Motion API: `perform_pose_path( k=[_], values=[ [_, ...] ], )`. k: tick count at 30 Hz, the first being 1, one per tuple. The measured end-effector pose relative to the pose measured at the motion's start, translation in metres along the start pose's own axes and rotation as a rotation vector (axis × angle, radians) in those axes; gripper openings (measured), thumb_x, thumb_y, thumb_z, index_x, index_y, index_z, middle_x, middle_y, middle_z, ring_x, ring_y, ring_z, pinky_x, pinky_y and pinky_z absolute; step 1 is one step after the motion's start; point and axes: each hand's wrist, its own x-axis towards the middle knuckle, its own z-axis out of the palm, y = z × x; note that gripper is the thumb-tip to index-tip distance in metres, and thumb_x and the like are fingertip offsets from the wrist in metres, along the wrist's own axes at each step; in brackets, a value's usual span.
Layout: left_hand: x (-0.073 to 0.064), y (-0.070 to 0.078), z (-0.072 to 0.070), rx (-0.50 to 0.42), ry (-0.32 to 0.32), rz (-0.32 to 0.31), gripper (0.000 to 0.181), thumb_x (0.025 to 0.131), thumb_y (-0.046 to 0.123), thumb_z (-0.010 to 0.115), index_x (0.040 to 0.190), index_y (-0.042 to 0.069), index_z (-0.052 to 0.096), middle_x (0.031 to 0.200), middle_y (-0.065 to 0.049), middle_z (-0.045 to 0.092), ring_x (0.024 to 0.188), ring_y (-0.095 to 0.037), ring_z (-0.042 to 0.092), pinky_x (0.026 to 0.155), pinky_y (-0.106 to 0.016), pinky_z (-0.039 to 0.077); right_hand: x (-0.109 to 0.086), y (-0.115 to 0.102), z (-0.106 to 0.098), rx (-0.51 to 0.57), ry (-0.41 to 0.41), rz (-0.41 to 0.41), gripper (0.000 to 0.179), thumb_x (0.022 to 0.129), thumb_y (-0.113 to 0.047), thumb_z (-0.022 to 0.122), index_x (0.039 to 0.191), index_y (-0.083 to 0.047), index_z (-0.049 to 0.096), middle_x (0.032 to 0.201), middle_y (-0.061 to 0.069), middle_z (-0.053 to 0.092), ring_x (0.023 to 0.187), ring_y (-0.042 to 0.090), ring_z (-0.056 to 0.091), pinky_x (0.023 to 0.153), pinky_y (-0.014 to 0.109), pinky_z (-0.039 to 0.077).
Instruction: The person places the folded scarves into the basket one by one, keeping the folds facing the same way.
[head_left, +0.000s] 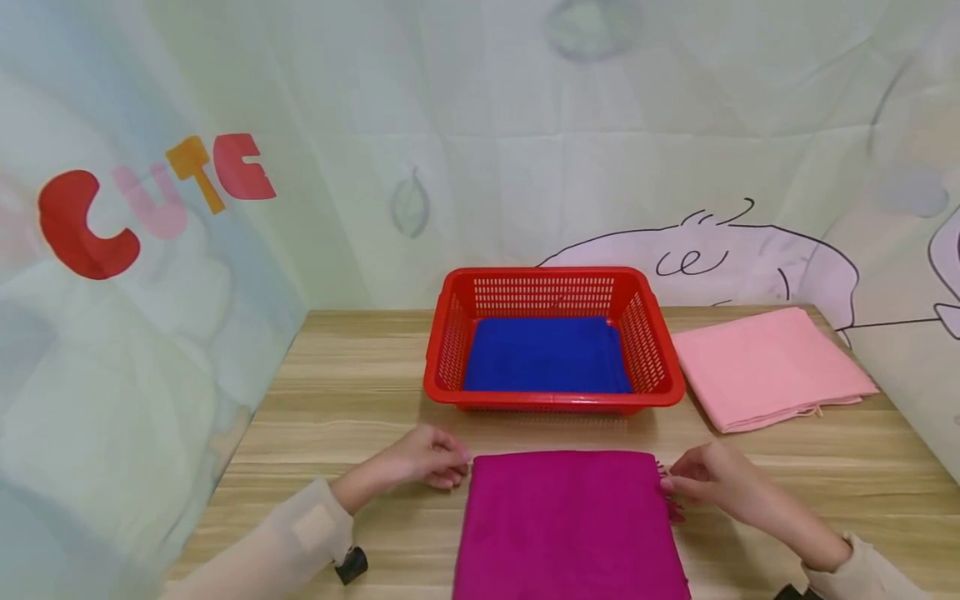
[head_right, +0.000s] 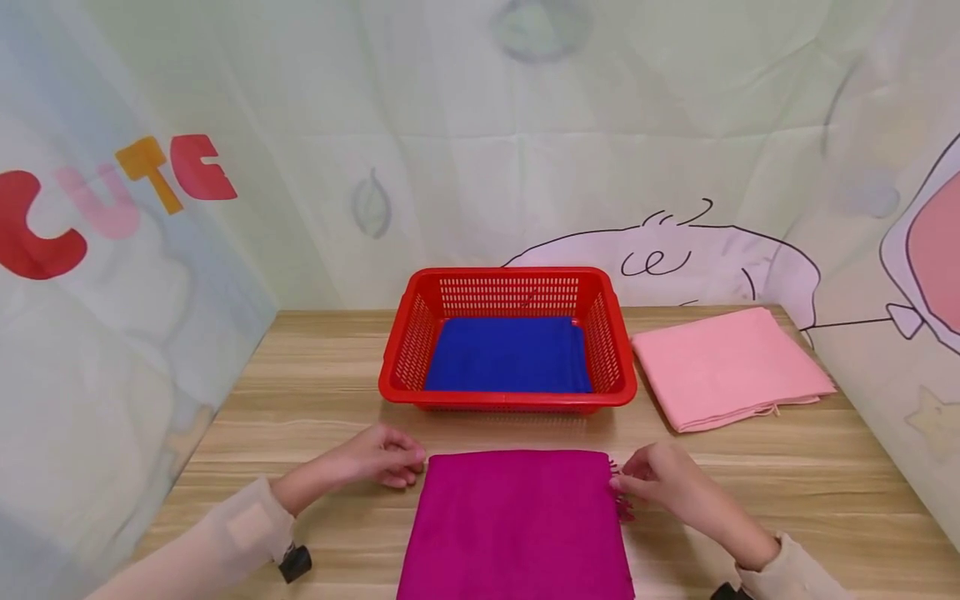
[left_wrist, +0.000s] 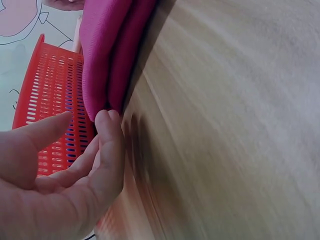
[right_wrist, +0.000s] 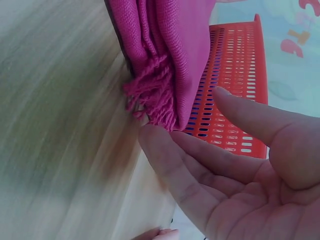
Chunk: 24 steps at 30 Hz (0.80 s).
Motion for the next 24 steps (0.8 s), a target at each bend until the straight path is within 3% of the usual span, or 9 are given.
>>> perform_pose_path(
  k=[8, 24],
  values=[
    [-0.002, -0.003, 0.003, 0.006, -0.037, 0.004, 0.023, 0.097, 0.003, 0.062, 0.105, -0.018, 0.065, 0.083, -0.012, 0.069, 0.069, -0.012, 0.065, 0.07, -0.032, 0.06, -0.002, 0.006, 0.006, 0.159, -0.071, 0.009, 0.016, 0.094, -0.011, 0.07, 0.086, 0.002, 0.073, 0.072, 0.0, 0.069, 0.062, 0.004, 0.06, 0.053, 0.028, 0.054],
    [-0.005, -0.005, 0.008, 0.029, -0.054, -0.031, 0.024, 0.096, 0.005, 0.063, 0.106, -0.017, 0.066, 0.081, -0.011, 0.069, 0.069, -0.014, 0.067, 0.07, -0.034, 0.06, -0.004, 0.006, 0.014, 0.238, -0.111, 0.084, 0.019, 0.094, -0.01, 0.069, 0.081, 0.003, 0.07, 0.067, 0.003, 0.066, 0.057, 0.009, 0.06, 0.049, 0.031, 0.055]
  ],
)
